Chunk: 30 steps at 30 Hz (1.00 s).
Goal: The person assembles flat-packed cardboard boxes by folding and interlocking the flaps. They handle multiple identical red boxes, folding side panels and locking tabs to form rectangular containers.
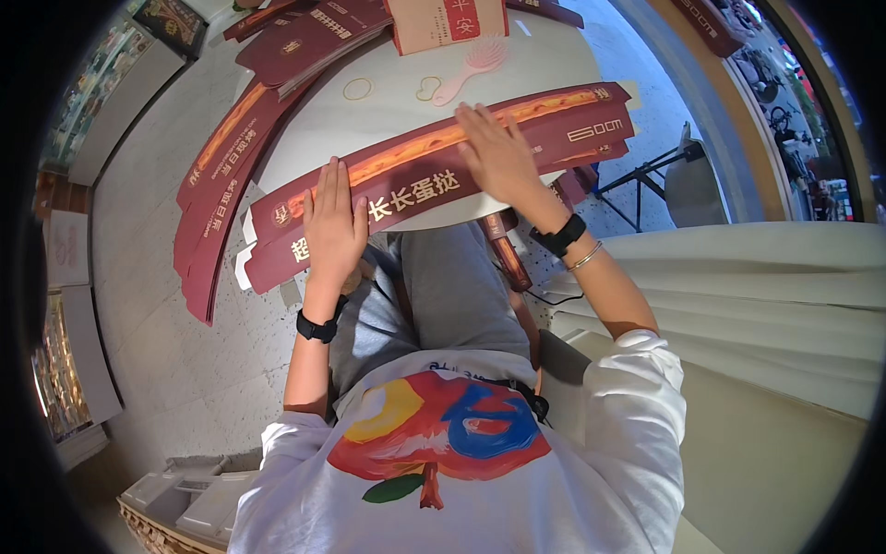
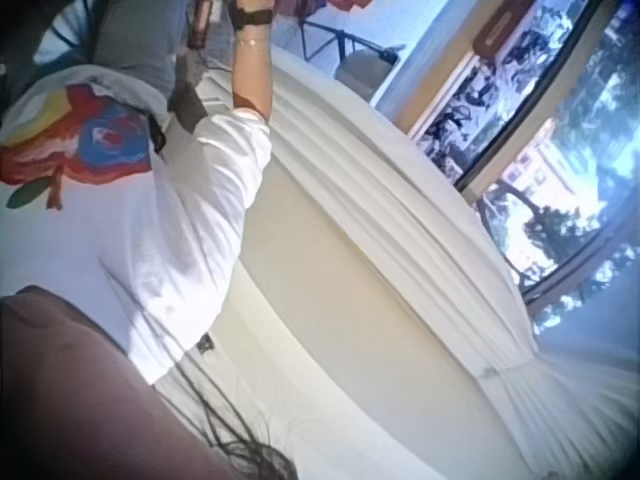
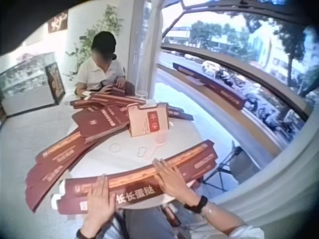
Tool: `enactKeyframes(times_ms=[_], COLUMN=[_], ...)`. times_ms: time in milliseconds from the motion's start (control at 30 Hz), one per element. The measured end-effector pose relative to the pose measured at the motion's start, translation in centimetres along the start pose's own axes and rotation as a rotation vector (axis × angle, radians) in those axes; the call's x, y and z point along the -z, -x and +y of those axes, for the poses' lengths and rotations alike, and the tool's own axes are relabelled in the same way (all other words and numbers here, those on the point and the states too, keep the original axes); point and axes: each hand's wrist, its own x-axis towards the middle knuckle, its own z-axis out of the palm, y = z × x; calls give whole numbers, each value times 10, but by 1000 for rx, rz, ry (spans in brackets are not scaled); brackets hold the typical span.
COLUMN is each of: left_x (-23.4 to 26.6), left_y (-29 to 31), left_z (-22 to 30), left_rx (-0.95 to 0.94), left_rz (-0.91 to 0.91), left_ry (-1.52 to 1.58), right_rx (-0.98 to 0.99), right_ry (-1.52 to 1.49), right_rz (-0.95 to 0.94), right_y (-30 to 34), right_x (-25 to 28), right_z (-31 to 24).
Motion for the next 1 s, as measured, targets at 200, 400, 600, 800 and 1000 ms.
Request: enactKeyframes(times_ms=[200,400,600,800,1000], left_x=[2,22,36,45,71], left_y=[-5,6,21,19,16], left_z=[7,-29,-50,-53,-72], left_rx=[8,60,76,27,-111], left_rz=[-17,-86,-87,-200,-348], left_ry=[-18,-108,-105,-48,-126], right_rx=[-177,-287,-433,-768,-799], right_ry=[87,93,137,-203,-8], right_rz=[24,112,145,130,95], right_y=[15,12,19,29,24], right_x=[19,7,0,-2,2], right_z=[122,169,190,229,205])
